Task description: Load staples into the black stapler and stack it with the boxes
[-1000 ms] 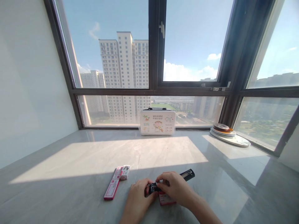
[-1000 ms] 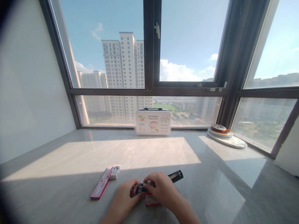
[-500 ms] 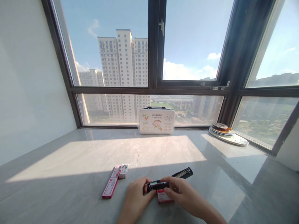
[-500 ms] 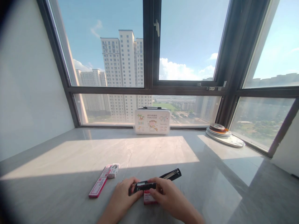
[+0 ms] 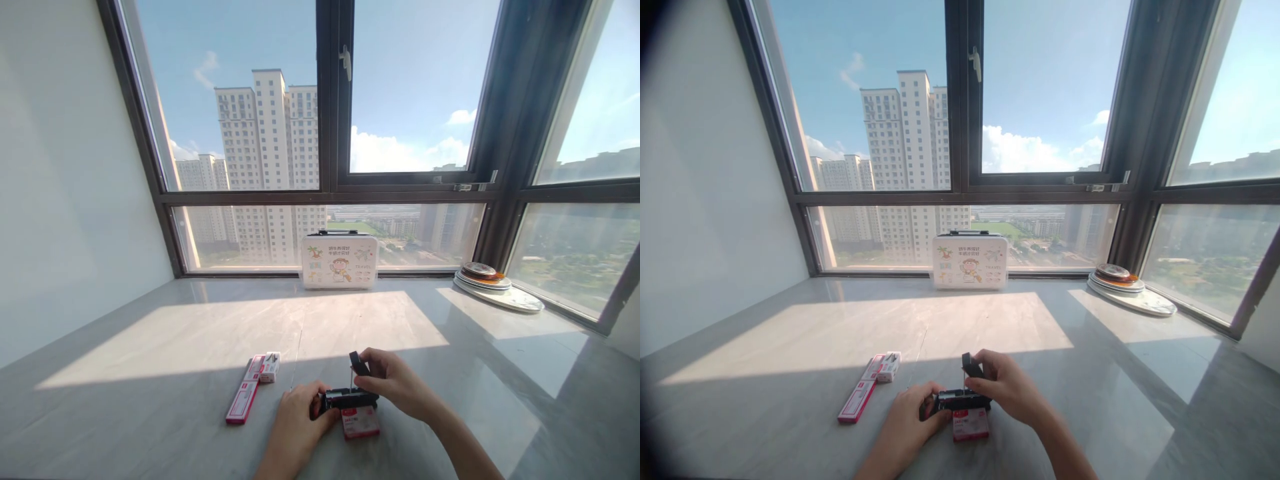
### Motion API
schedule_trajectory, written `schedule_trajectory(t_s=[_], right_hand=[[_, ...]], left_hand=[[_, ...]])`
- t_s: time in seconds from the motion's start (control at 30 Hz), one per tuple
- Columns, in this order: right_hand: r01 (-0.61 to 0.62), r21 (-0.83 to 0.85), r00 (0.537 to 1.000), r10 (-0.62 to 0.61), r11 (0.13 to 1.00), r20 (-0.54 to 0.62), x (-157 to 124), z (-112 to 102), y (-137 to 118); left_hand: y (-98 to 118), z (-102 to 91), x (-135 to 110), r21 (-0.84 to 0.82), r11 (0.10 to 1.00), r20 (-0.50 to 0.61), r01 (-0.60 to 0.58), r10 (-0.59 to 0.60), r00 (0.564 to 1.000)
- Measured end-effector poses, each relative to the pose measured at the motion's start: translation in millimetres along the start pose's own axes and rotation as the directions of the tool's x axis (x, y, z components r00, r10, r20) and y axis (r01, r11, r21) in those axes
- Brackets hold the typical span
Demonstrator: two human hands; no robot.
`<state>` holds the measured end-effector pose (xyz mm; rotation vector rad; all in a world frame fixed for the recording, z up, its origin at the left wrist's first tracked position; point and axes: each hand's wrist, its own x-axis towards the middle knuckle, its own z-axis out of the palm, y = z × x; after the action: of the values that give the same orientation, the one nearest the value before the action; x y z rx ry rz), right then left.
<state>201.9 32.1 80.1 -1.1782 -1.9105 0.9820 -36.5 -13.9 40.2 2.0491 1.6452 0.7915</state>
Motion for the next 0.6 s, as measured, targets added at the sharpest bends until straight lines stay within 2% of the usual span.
schedule_trajectory(t_s=[0.1, 0.23, 0.37, 0.43, 0.5, 0.6], right_hand=[[0.06, -0.119, 0.998, -0.056, 0.991, 0.041, 4.7, 14.3, -8.4], [0.033, -0.341, 0.999, -0.019, 0.94, 0.045, 5.5, 28.2, -11.6], [0.024, -0.442, 0.999, -0.003, 0.897, 0.05, 6.9, 27.6, -14.3], [-0.009, -0.443, 0.999, 0.022, 0.897, 0.023, 8.4, 18.3, -11.2], [-0.061, -0.442, 0.998, 0.055, 0.895, -0.026, 9.7, 6.1, -3.5], [-0.138, -0.431, 0.99, 0.112, 0.892, -0.085, 8.5, -8.9, 14.7]], left_hand=[[-0.1, 0.5, 0.6, 0.006, 1.0, 0.0, 0.012, -0.012, 1.0], [-4.1, 4.6, 3.3, 0.044, 0.999, 0.007, 0.023, -0.023, 1.0], [-2.3, 5.2, -0.9, 0.057, 0.998, -0.041, 0.014, -0.011, 0.999], [4.2, 4.1, -5.6, 0.039, 0.997, -0.065, -0.068, 0.07, 0.995], [14.2, 4.2, -8.8, 0.022, 0.972, -0.018, -0.235, 0.236, 0.972], [31.1, 9.0, -7.7, -0.032, 0.888, 0.154, -0.459, 0.459, 0.875]])
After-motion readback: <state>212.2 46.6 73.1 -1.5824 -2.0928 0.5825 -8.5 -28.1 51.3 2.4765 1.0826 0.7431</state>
